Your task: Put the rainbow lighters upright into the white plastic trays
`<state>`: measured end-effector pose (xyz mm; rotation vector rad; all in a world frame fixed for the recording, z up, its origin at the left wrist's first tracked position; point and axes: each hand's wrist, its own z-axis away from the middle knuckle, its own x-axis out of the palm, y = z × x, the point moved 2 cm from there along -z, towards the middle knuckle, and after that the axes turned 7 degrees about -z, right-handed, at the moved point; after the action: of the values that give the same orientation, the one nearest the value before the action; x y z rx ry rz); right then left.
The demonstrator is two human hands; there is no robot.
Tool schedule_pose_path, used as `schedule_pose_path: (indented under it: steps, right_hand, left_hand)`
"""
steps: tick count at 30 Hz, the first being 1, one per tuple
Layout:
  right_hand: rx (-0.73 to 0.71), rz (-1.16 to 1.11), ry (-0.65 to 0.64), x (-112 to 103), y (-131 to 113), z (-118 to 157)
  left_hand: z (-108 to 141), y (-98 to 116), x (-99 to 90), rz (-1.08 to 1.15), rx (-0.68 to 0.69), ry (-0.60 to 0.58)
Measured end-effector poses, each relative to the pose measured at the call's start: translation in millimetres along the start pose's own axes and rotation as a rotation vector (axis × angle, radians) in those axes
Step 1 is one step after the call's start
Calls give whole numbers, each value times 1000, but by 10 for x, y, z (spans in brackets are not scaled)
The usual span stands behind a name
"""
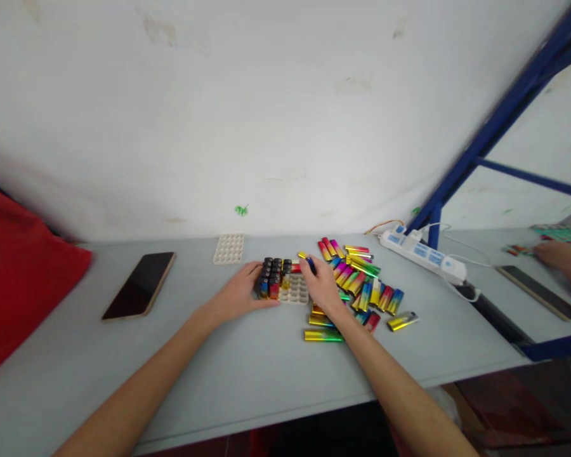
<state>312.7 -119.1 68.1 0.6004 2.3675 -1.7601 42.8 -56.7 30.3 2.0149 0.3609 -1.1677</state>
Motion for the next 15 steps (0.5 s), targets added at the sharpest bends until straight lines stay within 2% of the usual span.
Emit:
schedule_pose_path:
  steps: [3, 9, 15]
  right_hand:
    - [-51, 20, -32, -24, -45, 17]
    - [-272, 147, -163, -133, -188, 60]
    - [-196, 142, -262, -172, -169, 65]
  left_hand:
    - [4, 0, 0, 8, 3, -3]
    - [12, 2, -1, 1, 0, -4]
    - [19, -8, -4, -20, 14, 4]
